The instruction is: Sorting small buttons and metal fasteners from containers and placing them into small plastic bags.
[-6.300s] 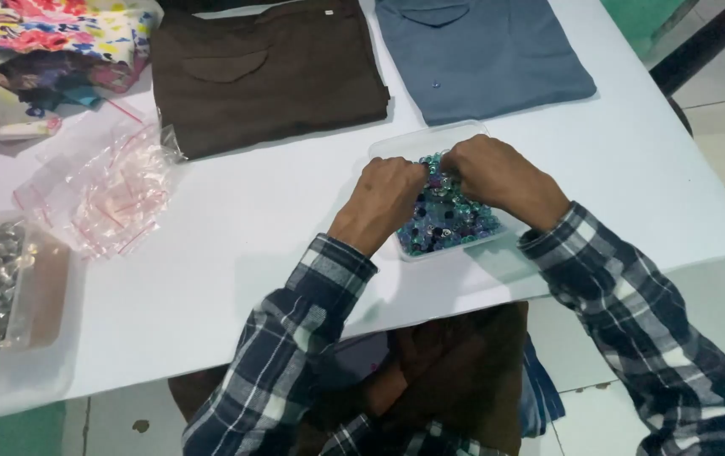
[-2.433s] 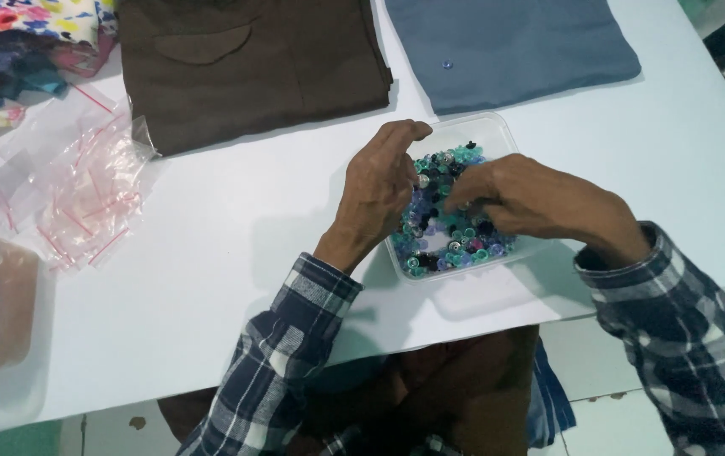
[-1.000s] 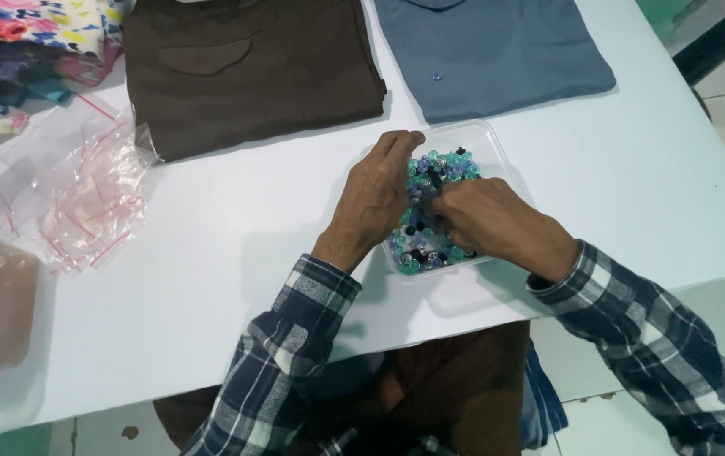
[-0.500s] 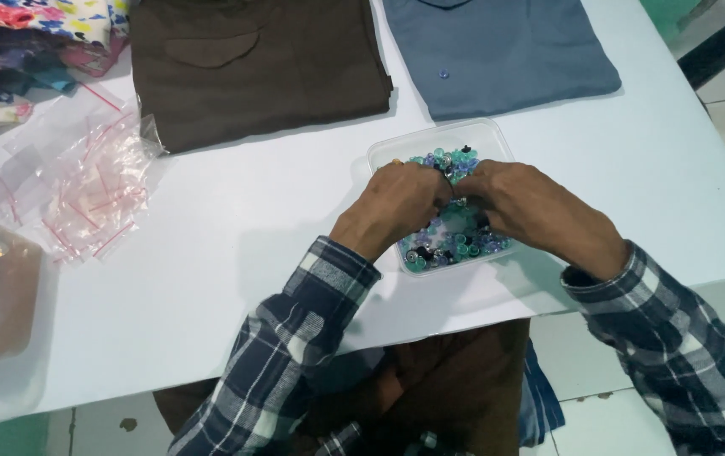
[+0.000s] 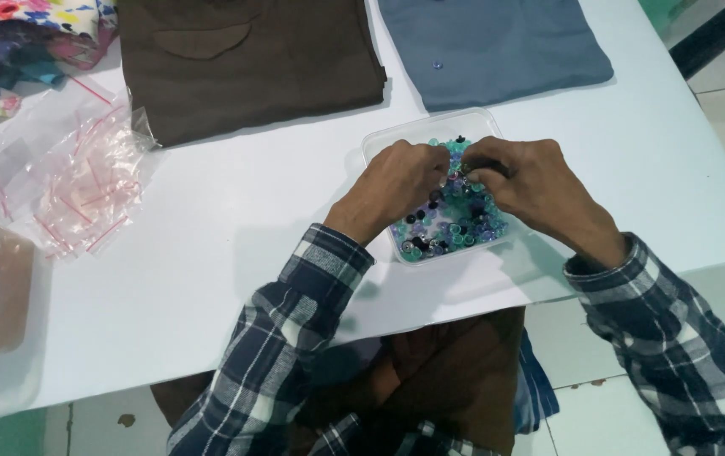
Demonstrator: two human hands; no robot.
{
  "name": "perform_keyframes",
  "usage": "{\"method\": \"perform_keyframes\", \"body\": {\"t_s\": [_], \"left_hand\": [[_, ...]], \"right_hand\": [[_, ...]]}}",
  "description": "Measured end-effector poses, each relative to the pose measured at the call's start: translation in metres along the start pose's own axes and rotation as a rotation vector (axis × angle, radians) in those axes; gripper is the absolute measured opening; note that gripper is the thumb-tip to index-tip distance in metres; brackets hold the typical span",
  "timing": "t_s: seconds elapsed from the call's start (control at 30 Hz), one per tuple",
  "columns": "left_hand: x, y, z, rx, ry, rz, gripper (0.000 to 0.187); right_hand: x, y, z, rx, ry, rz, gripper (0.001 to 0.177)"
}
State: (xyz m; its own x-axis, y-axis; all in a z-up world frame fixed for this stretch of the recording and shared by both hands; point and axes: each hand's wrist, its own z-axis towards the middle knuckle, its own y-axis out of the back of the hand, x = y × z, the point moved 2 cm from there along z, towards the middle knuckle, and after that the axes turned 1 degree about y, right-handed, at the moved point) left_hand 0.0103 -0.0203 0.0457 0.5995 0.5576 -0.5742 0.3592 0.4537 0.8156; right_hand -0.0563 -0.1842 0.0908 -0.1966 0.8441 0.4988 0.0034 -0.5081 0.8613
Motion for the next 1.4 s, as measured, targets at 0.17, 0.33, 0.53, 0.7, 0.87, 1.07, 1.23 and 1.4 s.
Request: {"method": "perform_keyframes", "body": {"t_s": [0.17,0.33,0.53,0.7,0.87,1.07,1.23,1.4], "left_hand": [[-0.002,0.014,-0.01,-0.12,-0.085,-0.24,0.009],[0.003,0.034,-0.042,-0.324,-0.275,-0.467,0.02],[0.01,0.061,-0.113,-0.532,-0.275,-0.429,0.022],[0.057,0.06,-0.163,-0.608,-0.164,-0.273,0.023],[0.097,0.053,-0.188,-0.625,-0.171,-0.291,0.024],[0.116,0.038,-0.192,-0.515,-0.076,-0.246,0.021],[0.094,0.052,-0.195,-0.471,0.008,-0.241,0.023],[0.054,0.066,-0.177,-0.598,-0.046,-0.166,0.014]], "right_hand": [[-0.001,-0.005,-0.002,-0.078,0.06,0.1,0.019],[0.043,-0.001,-0.003,-0.186,0.177,0.247,0.017],[0.092,-0.047,-0.007,-0.295,0.298,0.397,0.015],[0.116,-0.119,0.005,-0.286,0.317,0.336,0.013],[0.121,-0.166,0.019,-0.152,0.244,0.21,0.013],[0.132,-0.172,0.015,-0.076,0.215,0.103,0.018],[0.143,-0.134,-0.008,-0.071,0.258,0.078,0.026],[0.086,-0.059,-0.027,-0.221,0.323,-0.072,0.02]]}}
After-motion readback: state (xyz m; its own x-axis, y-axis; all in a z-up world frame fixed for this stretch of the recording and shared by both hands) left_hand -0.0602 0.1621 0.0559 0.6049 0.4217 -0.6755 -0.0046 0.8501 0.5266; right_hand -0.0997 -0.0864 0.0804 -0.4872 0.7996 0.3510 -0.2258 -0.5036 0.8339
